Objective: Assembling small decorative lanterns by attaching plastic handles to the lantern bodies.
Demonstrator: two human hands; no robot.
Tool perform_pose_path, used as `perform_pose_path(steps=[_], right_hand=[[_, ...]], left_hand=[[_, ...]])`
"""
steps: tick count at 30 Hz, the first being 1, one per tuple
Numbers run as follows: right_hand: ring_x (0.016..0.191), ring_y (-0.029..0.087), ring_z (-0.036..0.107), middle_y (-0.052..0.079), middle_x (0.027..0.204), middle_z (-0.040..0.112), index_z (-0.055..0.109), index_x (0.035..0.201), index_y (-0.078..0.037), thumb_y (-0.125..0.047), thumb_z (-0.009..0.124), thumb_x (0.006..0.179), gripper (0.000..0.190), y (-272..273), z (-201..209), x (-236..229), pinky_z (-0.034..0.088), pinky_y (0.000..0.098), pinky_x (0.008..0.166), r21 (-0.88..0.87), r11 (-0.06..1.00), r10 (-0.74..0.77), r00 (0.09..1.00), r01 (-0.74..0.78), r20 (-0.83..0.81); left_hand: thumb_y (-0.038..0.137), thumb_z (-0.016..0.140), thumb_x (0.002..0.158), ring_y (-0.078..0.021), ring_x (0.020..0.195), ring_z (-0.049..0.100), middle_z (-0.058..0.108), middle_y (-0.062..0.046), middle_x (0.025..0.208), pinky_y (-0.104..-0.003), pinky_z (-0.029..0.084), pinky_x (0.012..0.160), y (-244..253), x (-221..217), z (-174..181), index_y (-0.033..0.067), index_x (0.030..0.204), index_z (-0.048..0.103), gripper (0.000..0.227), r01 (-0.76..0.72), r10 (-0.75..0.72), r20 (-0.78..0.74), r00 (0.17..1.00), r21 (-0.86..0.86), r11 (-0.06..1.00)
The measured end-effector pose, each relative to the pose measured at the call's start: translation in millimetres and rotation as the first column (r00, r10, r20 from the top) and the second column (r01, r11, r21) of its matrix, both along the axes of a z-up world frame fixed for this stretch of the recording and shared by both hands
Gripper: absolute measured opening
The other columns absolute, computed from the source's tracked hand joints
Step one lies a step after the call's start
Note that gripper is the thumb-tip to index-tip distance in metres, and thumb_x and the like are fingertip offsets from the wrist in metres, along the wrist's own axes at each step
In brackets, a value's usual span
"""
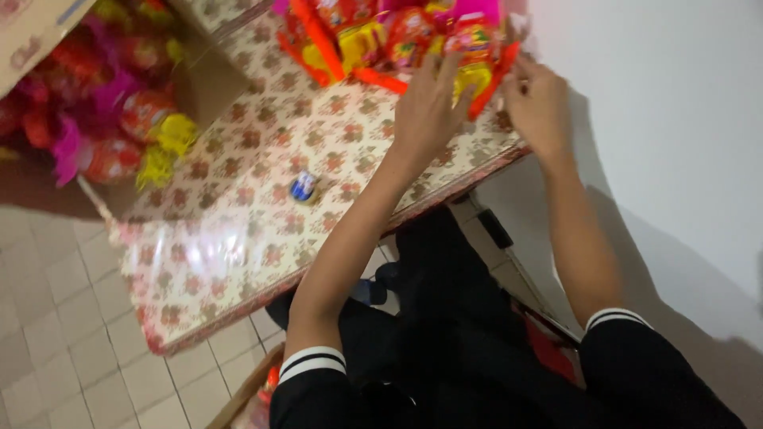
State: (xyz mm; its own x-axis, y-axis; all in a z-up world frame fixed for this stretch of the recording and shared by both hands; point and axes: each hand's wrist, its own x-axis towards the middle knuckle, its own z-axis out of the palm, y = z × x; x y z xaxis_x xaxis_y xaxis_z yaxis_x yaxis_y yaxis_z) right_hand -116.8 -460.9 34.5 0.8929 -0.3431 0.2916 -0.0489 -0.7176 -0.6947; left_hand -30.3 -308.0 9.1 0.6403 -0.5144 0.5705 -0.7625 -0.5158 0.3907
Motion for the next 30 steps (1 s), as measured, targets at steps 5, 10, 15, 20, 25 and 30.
perform_pose_path(steps=[5,10,15,20,25,30], right_hand=[[0.074,0.031,0.062,0.015,0.086,0.069,0.074,0.104,-0.006,-0.010,0.061,0.103,0.014,-6,-28,6,0.043,0.0429,0.061,-0.410,0.907,0.040,0.951,0.093,0.306],[0.070,0.022,0.062,0.008,0.085,0.071,0.072,0.094,-0.003,-0.002,0.061,0.101,0.014,83,-9,32,0.039,0.0389,0.076,-0.521,0.853,0.284,0.798,0.044,0.532],[0.049,0.011,0.035,0.000,0.063,0.046,0.052,0.079,-0.010,-0.016,0.065,0.108,0.032,177,-16,86,0.024,0.0270,0.046,-0.703,0.568,0.710,0.687,-0.429,0.153],[0.044,0.013,0.050,0.006,0.091,0.075,0.073,0.108,-0.011,-0.028,0.053,0.105,0.027,256,-2,123,0.035,0.0267,0.036,-0.732,0.400,0.785,0.618,-0.552,-0.037],[0.041,0.008,0.037,0.007,0.087,0.069,0.070,0.119,-0.009,-0.020,0.051,0.105,0.026,312,18,160,0.045,0.0269,0.046,-0.447,0.481,0.782,0.600,-0.754,-0.171],[0.074,0.050,0.061,0.029,0.139,0.037,0.030,0.146,-0.015,-0.026,0.068,0.097,0.063,378,39,185,0.052,0.0550,0.062,-0.332,0.614,0.720,0.680,-0.717,-0.137]], left_hand=[[0.023,0.050,0.103,-0.0158,0.053,0.041,0.045,-0.002,0.073,-0.030,0.032,0.039,80,-15,24,0.0099,0.092,0.051,0.017,-0.014,0.014,0.001,1.000,0.025,1.000],[0.028,0.030,0.109,-0.0079,0.035,0.025,0.033,0.007,0.048,-0.028,0.018,0.031,200,-6,29,0.0074,0.090,0.052,0.035,-0.135,0.135,0.007,0.991,0.038,0.990],[0.026,0.039,0.107,-0.0290,0.060,0.055,0.060,-0.011,0.076,-0.039,0.039,0.048,311,14,12,0.0058,0.088,0.064,0.037,-0.607,0.602,0.340,0.723,-0.105,0.788],[0.011,0.063,0.089,-0.0363,0.110,0.053,0.049,-0.015,0.131,-0.047,0.054,0.084,371,44,1,0.0108,0.128,0.051,0.042,-0.775,0.725,0.277,0.631,0.187,0.603],[-0.002,0.072,0.078,-0.0342,0.139,0.043,0.034,-0.017,0.155,-0.048,0.025,0.123,380,59,3,0.0130,0.147,0.033,0.081,-0.749,0.755,0.074,0.651,0.222,0.624],[0.019,0.068,0.086,-0.0438,0.117,0.050,0.056,-0.021,0.125,-0.056,0.052,0.090,400,62,-2,0.0071,0.129,0.053,0.047,-0.861,0.852,0.129,0.508,0.042,0.507]])
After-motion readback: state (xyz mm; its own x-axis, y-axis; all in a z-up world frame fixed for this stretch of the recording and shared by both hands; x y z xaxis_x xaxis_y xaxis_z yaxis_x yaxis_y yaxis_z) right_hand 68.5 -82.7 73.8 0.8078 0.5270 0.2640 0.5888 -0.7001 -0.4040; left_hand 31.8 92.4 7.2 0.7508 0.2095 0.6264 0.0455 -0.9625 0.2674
